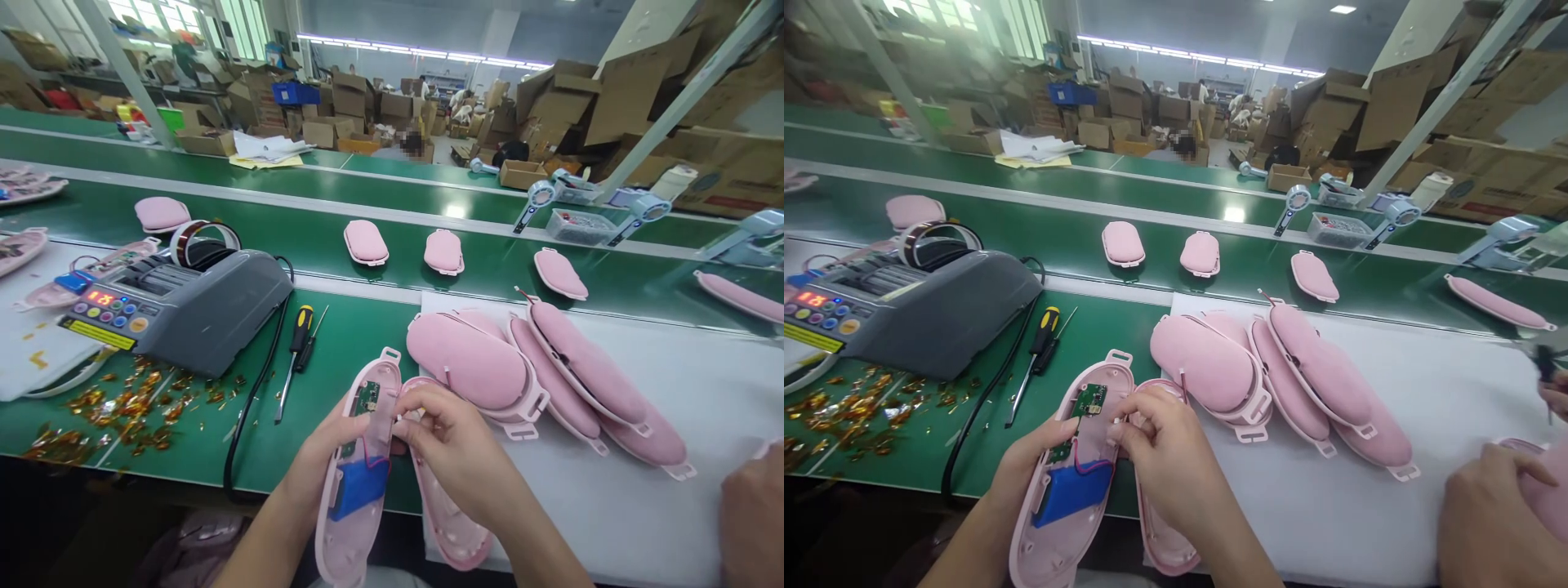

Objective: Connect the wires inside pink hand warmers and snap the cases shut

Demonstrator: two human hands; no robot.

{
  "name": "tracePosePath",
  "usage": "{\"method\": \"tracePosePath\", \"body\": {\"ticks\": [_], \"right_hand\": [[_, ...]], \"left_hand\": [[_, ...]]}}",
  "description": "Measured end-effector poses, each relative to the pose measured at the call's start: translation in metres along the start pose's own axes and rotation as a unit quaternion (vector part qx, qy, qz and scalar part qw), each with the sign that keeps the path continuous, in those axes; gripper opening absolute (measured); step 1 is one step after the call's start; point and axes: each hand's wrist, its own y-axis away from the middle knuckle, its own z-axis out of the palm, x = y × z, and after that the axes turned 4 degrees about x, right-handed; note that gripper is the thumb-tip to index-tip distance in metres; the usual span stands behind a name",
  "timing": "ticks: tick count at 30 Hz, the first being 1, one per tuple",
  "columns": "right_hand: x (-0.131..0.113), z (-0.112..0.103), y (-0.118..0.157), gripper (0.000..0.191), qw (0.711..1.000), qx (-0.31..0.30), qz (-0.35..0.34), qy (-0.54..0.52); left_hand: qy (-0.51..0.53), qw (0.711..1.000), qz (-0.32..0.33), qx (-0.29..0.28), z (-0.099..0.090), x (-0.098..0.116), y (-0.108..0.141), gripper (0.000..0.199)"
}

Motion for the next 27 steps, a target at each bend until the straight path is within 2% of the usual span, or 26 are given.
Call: {"method": "tracePosePath", "body": {"ticks": [3,6,9,14,17,22,25,27], "right_hand": [[0.002,0.003,-0.003,0.013,0.995,-0.027,0.055,-0.072],[0.002,0.005,-0.005,0.01,0.995,-0.009,0.087,-0.053],[0.001,0.003,-0.005,0.02,0.995,-0.007,0.091,-0.031],[0.0,-0.001,-0.006,0.023,0.995,-0.019,0.087,-0.052],[-0.003,-0.005,-0.009,0.02,0.991,-0.054,0.111,-0.056],[-0.009,-0.015,-0.013,0.014,0.975,-0.148,0.146,-0.076],[-0.009,-0.017,-0.016,0.011,0.97,-0.159,0.15,-0.105],[-0.008,-0.016,-0.017,0.015,0.969,-0.152,0.149,-0.123]], "left_hand": [[-0.001,1.0,-0.008,-0.016,0.002,0.001,0.001,0.063],[0.005,1.0,-0.006,0.0,0.005,0.002,0.002,0.066],[-0.002,1.0,0.0,0.006,0.005,0.002,0.001,0.063],[0.003,1.0,0.014,-0.024,-0.001,-0.003,-0.005,0.063],[-0.002,1.0,0.013,-0.025,-0.004,-0.006,-0.009,0.067],[-0.004,1.0,0.006,-0.005,-0.003,-0.007,-0.01,0.066],[0.005,1.0,0.019,-0.011,0.001,-0.006,-0.008,0.064],[0.001,0.999,0.029,-0.018,0.004,-0.005,-0.005,0.067]]}}
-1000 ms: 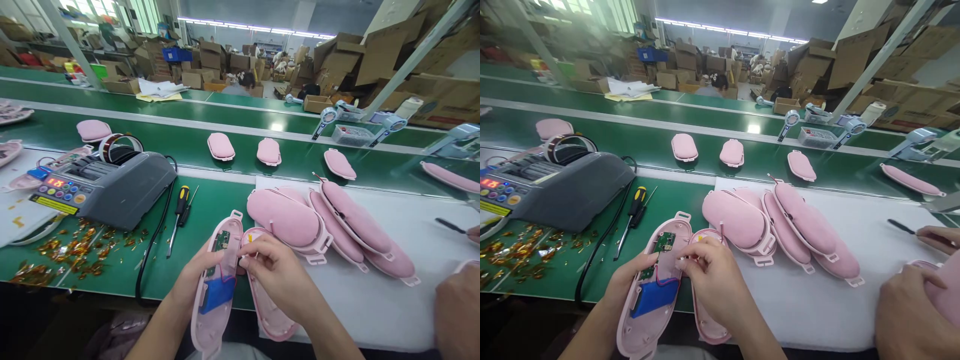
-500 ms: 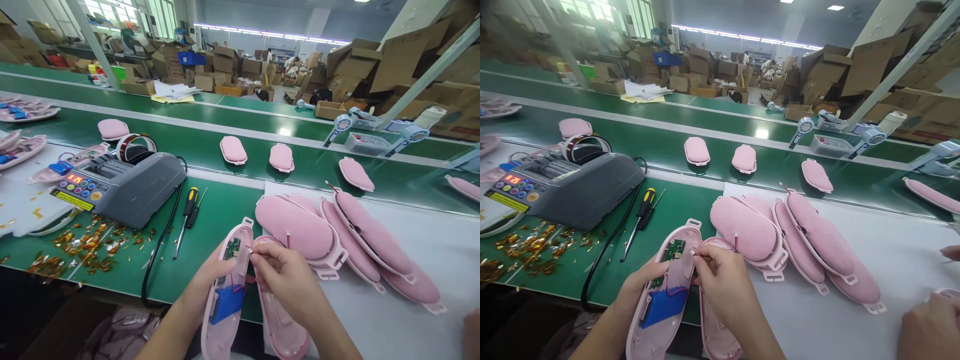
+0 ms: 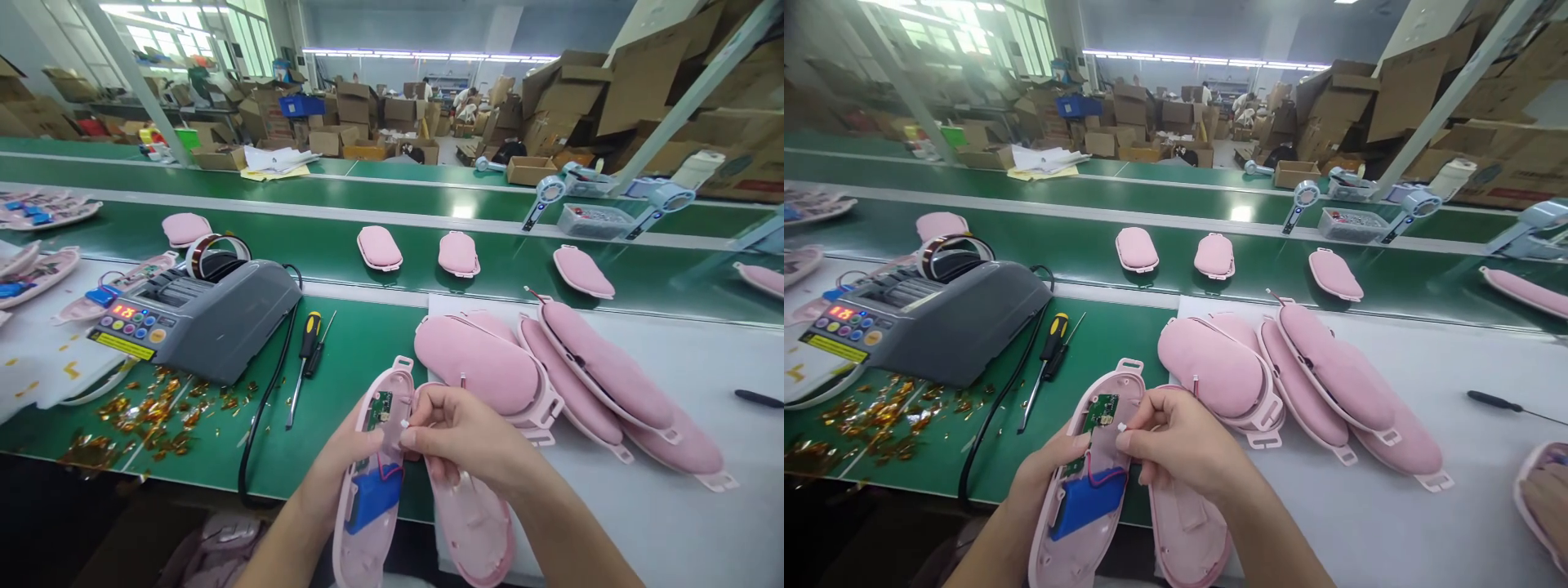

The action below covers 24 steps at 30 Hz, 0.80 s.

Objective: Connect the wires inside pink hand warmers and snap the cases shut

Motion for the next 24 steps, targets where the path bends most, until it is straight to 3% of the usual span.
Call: {"method": "tracePosePath", "body": {"ticks": [7,10,15,24], "right_hand": [[-0.002,0.003,-0.003,0.002,1.0,-0.009,-0.007,-0.011],[-0.003,0.002,-0.001,0.007,1.0,-0.015,-0.013,-0.015],[0.001,0.004,0.002,0.006,0.998,0.038,-0.03,0.037],[0.001,0.009,0.01,0.012,0.981,0.108,-0.122,0.107]], "left_hand": [[-0.029,0.999,0.019,0.027,-0.002,-0.004,-0.001,0.056],[-0.046,0.997,0.028,0.048,-0.003,-0.007,-0.004,0.054],[-0.054,0.998,0.023,0.029,0.001,-0.007,-0.003,0.061],[-0.098,0.994,0.033,0.029,0.02,-0.007,0.007,0.081]]}}
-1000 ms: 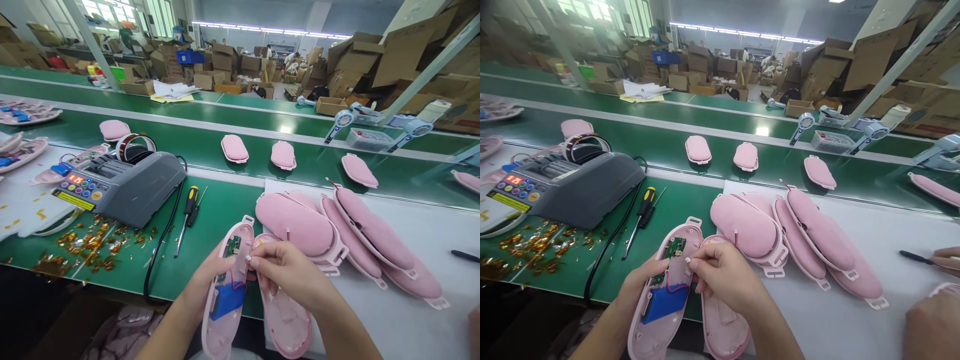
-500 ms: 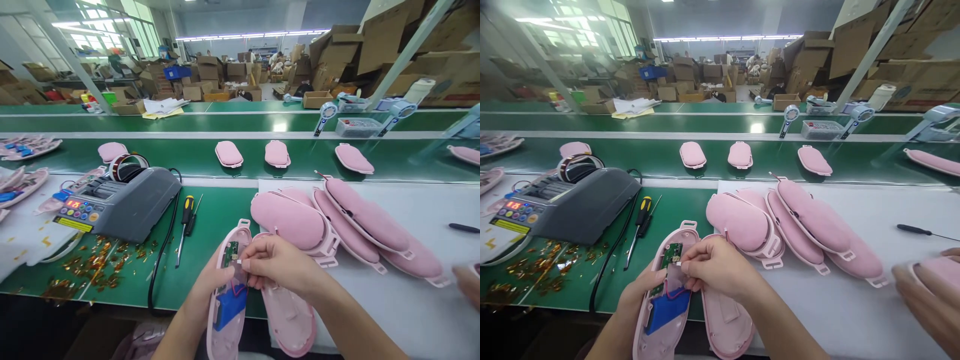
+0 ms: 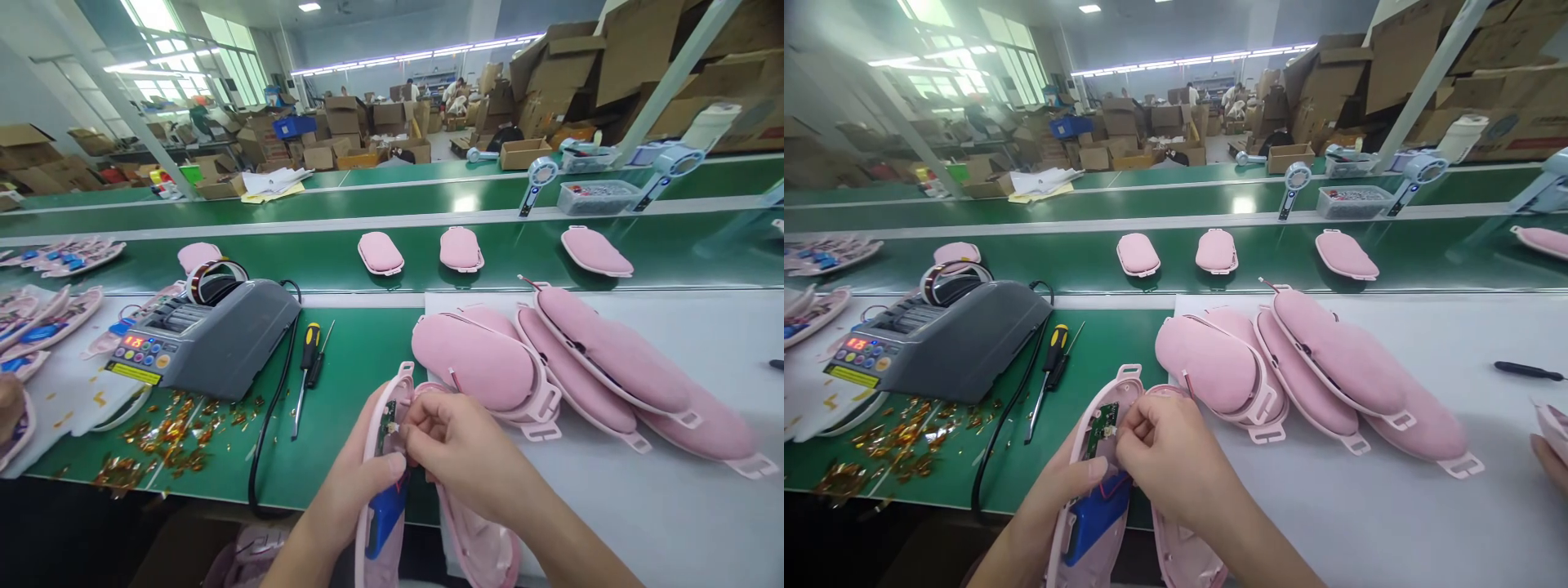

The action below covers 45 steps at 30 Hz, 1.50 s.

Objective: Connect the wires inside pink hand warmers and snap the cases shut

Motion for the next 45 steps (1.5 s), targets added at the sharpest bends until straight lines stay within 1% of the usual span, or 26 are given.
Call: {"method": "tracePosePath", "body": {"ticks": [5,7,8,9,10,11,12,13,14,16,18,19,20,21,23,26,28,30,32,34,36,38,39,41,42,45], "right_hand": [[-0.002,0.004,-0.003,0.013,0.998,-0.023,0.032,-0.049],[0.001,0.005,-0.003,0.013,0.998,-0.011,0.016,-0.058],[0.003,0.004,-0.003,0.014,0.999,0.009,-0.004,-0.044],[0.006,0.001,-0.002,0.015,0.998,0.051,-0.027,-0.016],[0.008,-0.002,-0.001,0.017,0.992,0.115,-0.047,0.028],[0.01,-0.006,0.0,0.02,0.976,0.189,-0.059,0.088],[0.011,-0.011,0.0,0.023,0.952,0.256,-0.062,0.157],[0.012,-0.014,0.0,0.024,0.922,0.304,-0.064,0.231],[0.013,-0.017,-0.001,0.023,0.89,0.33,-0.071,0.307],[0.015,-0.016,-0.005,0.016,0.83,0.328,-0.097,0.441],[0.017,-0.011,-0.009,0.007,0.782,0.323,-0.122,0.52],[0.019,-0.008,-0.01,0.005,0.767,0.325,-0.125,0.539],[0.02,-0.005,-0.01,0.005,0.761,0.325,-0.123,0.547],[0.021,-0.002,-0.01,0.006,0.764,0.324,-0.118,0.546],[0.023,0.003,-0.006,0.012,0.78,0.326,-0.094,0.526],[0.018,0.006,0.003,0.022,0.816,0.317,-0.011,0.484],[0.011,0.007,0.009,0.018,0.831,0.292,0.055,0.471],[0.007,0.008,0.015,0.006,0.839,0.263,0.108,0.464],[0.007,0.01,0.02,0.008,0.851,0.249,0.131,0.443],[0.015,0.012,0.024,0.007,0.881,0.258,0.111,0.381],[0.025,0.015,0.026,0.008,0.916,0.294,0.058,0.266],[0.033,0.017,0.027,0.018,0.94,0.316,0.014,0.125],[0.034,0.017,0.026,0.025,0.948,0.314,0.003,0.06],[0.033,0.017,0.025,0.036,0.961,0.274,-0.006,-0.042],[0.03,0.016,0.025,0.037,0.966,0.247,-0.012,-0.072],[0.018,0.013,0.023,0.03,0.978,0.192,-0.052,-0.068]], "left_hand": [[-0.038,0.999,-0.004,0.01,0.002,0.001,0.0,0.08],[-0.019,1.0,-0.013,0.011,-0.001,0.001,-0.004,0.077],[-0.006,1.0,-0.016,0.012,-0.003,0.001,-0.007,0.075],[0.006,1.0,-0.016,0.014,-0.005,0.0,-0.01,0.073],[0.017,1.0,-0.014,0.019,-0.008,-0.001,-0.012,0.071],[0.025,0.999,-0.011,0.025,-0.011,-0.002,-0.014,0.069],[0.03,0.999,-0.011,0.032,-0.014,-0.004,-0.015,0.068],[0.031,0.999,-0.013,0.039,-0.017,-0.004,-0.016,0.069],[0.029,0.998,-0.014,0.045,-0.019,-0.005,-0.016,0.069],[0.022,0.998,-0.013,0.05,-0.022,-0.005,-0.014,0.073],[0.015,0.999,-0.007,0.045,-0.022,-0.005,-0.011,0.077],[0.014,0.999,-0.005,0.043,-0.022,-0.004,-0.01,0.078],[0.016,0.999,-0.005,0.04,-0.021,-0.004,-0.008,0.078],[0.02,0.999,-0.007,0.038,-0.02,-0.004,-0.007,0.079],[0.035,0.999,-0.011,0.034,-0.02,-0.004,-0.004,0.079],[0.048,0.999,-0.01,0.023,-0.02,-0.004,-0.003,0.08],[0.051,0.998,-0.012,0.018,-0.021,-0.005,-0.004,0.08],[0.059,0.998,-0.015,0.012,-0.022,-0.005,-0.004,0.081],[0.066,0.998,-0.017,0.002,-0.023,-0.006,-0.004,0.081],[0.07,0.997,-0.014,-0.008,-0.023,-0.006,-0.003,0.081],[0.072,0.997,-0.009,-0.016,-0.023,-0.005,-0.001,0.081],[0.068,0.997,-0.006,-0.02,-0.023,-0.004,0.0,0.08],[0.065,0.998,-0.006,-0.022,-0.024,-0.003,0.0,0.079],[0.063,0.998,-0.011,-0.023,-0.024,-0.002,-0.001,0.078],[0.067,0.997,-0.013,-0.024,-0.024,-0.002,-0.001,0.078],[0.094,0.995,-0.016,-0.033,-0.023,-0.002,-0.001,0.08]]}}
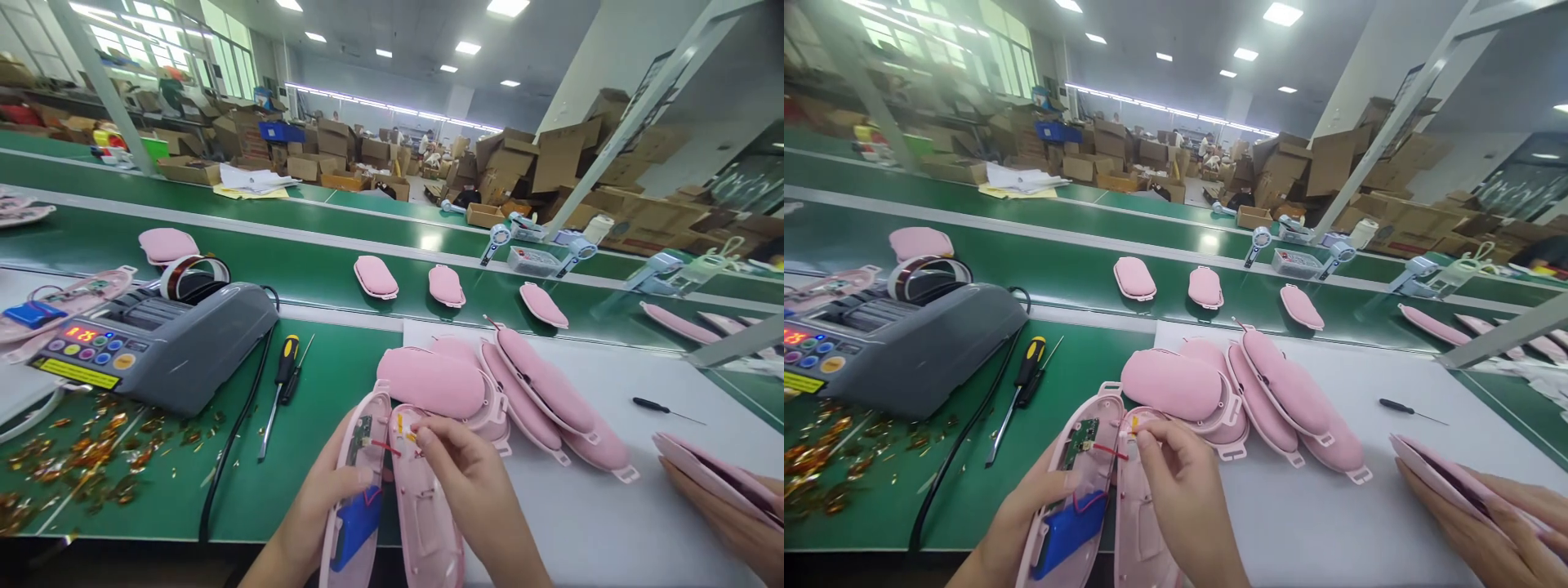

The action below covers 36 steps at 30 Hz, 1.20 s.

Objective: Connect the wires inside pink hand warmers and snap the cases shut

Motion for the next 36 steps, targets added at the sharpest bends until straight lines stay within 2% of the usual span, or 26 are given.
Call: {"method": "tracePosePath", "body": {"ticks": [2,6,10,12,14,15,18,22,28,32,36], "right_hand": [[-0.006,-0.002,-0.002,0.031,0.999,-0.033,-0.009,0.014],[-0.013,-0.007,-0.011,0.029,0.99,-0.137,0.04,0.012],[-0.026,-0.01,-0.022,0.031,0.977,-0.17,-0.012,0.13],[-0.034,-0.009,-0.025,0.031,0.972,-0.189,0.024,0.135],[-0.037,-0.006,-0.026,0.025,0.967,-0.219,0.087,0.094],[-0.037,-0.003,-0.026,0.021,0.966,-0.226,0.098,0.076],[-0.032,0.006,-0.024,0.011,0.971,-0.218,0.062,0.075],[-0.026,0.014,-0.022,0.014,0.969,-0.202,0.017,0.142],[-0.031,0.013,-0.024,0.016,0.959,-0.204,-0.016,0.195],[-0.037,0.011,-0.023,0.021,0.95,-0.208,-0.027,0.23],[-0.046,0.014,-0.024,0.026,0.933,-0.192,-0.042,0.301]], "left_hand": [[0.023,1.0,0.003,-0.007,0.001,0.0,0.001,0.081],[0.037,0.999,0.0,-0.004,0.005,0.003,0.004,0.076],[0.061,0.998,-0.008,-0.018,0.008,0.006,0.004,0.074],[0.058,0.998,-0.005,-0.026,0.009,0.007,0.004,0.072],[0.05,0.998,-0.005,-0.032,0.009,0.007,0.004,0.07],[0.046,0.998,-0.005,-0.034,0.01,0.007,0.004,0.069],[0.035,0.999,-0.001,-0.036,0.01,0.005,0.002,0.068],[0.021,0.998,0.024,-0.057,0.008,0.001,-0.002,0.066],[-0.012,0.997,0.035,-0.073,0.002,-0.003,-0.006,0.07],[-0.093,0.991,0.064,-0.072,0.005,-0.001,-0.003,0.072],[-0.181,0.978,0.092,-0.038,0.012,0.002,-0.001,0.073]]}}
